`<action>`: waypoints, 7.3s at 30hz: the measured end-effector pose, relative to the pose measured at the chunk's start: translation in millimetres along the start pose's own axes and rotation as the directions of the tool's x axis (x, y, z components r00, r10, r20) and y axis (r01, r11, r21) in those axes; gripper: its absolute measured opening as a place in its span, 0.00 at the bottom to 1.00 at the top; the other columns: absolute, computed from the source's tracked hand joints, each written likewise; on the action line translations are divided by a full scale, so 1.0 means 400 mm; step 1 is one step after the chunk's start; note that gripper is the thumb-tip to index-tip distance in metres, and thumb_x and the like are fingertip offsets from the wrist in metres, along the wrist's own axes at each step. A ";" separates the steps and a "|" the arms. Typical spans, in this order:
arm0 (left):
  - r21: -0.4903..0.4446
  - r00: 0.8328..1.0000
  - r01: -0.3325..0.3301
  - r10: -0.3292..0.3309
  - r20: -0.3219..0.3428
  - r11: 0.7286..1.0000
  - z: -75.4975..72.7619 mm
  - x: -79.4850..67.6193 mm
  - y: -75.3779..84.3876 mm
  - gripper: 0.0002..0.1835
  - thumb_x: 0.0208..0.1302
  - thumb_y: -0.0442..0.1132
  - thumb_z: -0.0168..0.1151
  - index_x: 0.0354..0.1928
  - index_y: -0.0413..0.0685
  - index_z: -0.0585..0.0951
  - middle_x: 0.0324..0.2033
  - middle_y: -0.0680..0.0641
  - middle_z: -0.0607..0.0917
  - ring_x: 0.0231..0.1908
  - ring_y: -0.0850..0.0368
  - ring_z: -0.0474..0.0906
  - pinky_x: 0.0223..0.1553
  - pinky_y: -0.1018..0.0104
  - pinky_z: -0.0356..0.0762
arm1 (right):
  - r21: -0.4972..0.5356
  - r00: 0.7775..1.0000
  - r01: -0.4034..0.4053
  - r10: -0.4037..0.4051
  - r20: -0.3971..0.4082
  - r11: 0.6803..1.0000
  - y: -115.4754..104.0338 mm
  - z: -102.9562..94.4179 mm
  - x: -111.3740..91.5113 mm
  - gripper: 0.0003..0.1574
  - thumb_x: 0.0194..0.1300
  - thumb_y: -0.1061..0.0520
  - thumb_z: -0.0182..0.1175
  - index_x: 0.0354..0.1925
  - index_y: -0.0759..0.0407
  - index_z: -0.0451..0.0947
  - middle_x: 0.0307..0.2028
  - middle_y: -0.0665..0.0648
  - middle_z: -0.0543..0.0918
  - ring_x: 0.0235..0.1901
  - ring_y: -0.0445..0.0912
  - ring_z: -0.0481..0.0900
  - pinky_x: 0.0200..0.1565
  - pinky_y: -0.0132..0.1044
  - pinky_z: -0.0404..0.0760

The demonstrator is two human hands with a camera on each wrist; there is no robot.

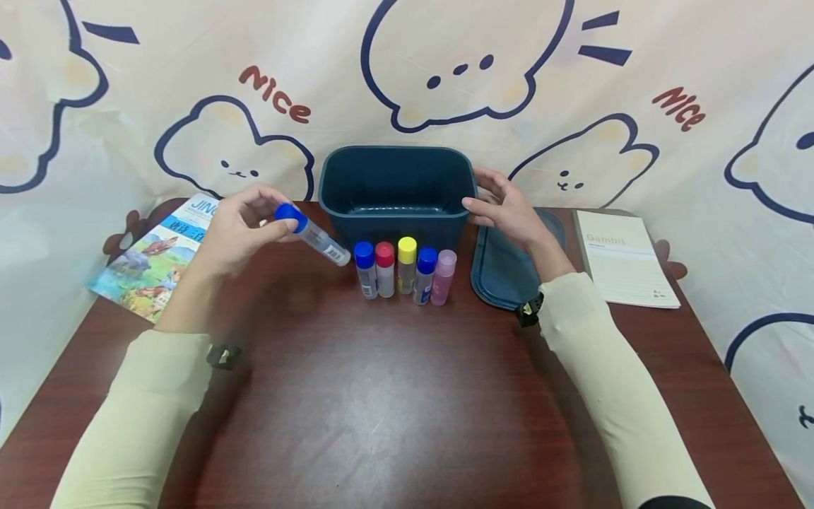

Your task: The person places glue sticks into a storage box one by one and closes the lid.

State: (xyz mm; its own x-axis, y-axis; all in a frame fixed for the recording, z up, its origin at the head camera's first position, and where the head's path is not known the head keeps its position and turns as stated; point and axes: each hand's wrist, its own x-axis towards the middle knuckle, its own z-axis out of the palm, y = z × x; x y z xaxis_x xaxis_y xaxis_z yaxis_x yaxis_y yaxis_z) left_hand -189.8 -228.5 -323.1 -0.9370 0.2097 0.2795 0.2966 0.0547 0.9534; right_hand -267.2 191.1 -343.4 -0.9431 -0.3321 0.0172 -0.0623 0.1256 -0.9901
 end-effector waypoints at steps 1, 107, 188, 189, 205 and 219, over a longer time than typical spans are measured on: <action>-0.052 1.000 -0.022 0.021 -0.009 0.998 -0.001 0.002 0.000 0.10 0.65 0.26 0.66 0.48 0.38 0.81 0.41 0.44 0.83 0.40 0.52 0.80 0.39 0.66 0.86 | 0.003 1.000 -0.001 0.001 0.001 1.000 0.000 0.000 0.000 0.43 0.73 0.56 0.62 0.77 0.57 0.55 0.75 0.58 0.61 0.71 0.56 0.66 0.61 0.53 0.75; 0.340 0.931 0.326 -0.361 0.045 0.882 0.216 0.361 -0.023 0.22 0.67 0.37 0.68 0.61 0.40 0.78 0.59 0.42 0.75 0.52 0.50 0.76 0.55 0.63 0.81 | 0.039 1.000 -0.020 0.019 0.010 0.999 0.004 0.001 0.002 0.42 0.75 0.57 0.60 0.79 0.53 0.53 0.76 0.58 0.60 0.68 0.62 0.68 0.59 0.54 0.78; 0.355 0.965 0.060 -0.144 0.217 0.933 0.144 0.139 0.075 0.20 0.67 0.43 0.70 0.58 0.46 0.81 0.52 0.45 0.85 0.53 0.53 0.80 0.51 0.65 0.81 | -0.051 0.997 -0.074 0.074 0.006 0.996 -0.017 0.010 -0.003 0.44 0.75 0.54 0.59 0.80 0.52 0.50 0.78 0.57 0.56 0.69 0.55 0.67 0.60 0.53 0.78; 0.348 0.963 0.056 -0.142 0.227 0.936 0.141 0.134 0.073 0.19 0.67 0.43 0.69 0.58 0.46 0.81 0.52 0.44 0.85 0.52 0.53 0.81 0.51 0.66 0.81 | -0.052 0.997 -0.074 0.074 0.004 0.996 -0.017 0.010 -0.003 0.44 0.75 0.54 0.59 0.80 0.52 0.50 0.78 0.58 0.56 0.70 0.55 0.66 0.60 0.53 0.77; 0.361 0.909 0.100 -0.233 0.345 0.927 0.118 0.080 0.038 0.20 0.66 0.40 0.70 0.59 0.46 0.81 0.54 0.44 0.85 0.55 0.51 0.82 0.56 0.63 0.80 | -0.058 0.996 -0.084 0.083 -0.010 0.995 -0.024 0.015 -0.008 0.43 0.76 0.56 0.58 0.80 0.53 0.50 0.77 0.59 0.56 0.70 0.56 0.66 0.60 0.57 0.76; 0.352 0.881 0.123 -0.265 0.392 0.928 0.129 0.056 -0.012 0.23 0.64 0.42 0.72 0.60 0.47 0.80 0.56 0.45 0.84 0.58 0.49 0.79 0.56 0.54 0.81 | -0.034 0.993 -0.118 0.117 -0.030 0.992 -0.038 0.020 -0.009 0.42 0.75 0.59 0.58 0.79 0.53 0.52 0.77 0.59 0.57 0.69 0.55 0.67 0.60 0.57 0.77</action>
State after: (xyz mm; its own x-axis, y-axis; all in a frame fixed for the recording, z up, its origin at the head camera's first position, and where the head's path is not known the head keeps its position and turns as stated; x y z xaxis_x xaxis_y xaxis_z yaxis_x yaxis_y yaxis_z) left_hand -202.5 -173.9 -327.3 -0.8319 0.5526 -0.0513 0.2250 0.4203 0.8791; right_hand -260.0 182.8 -329.5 -0.9534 -0.2867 -0.0940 0.0378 0.1956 -0.9800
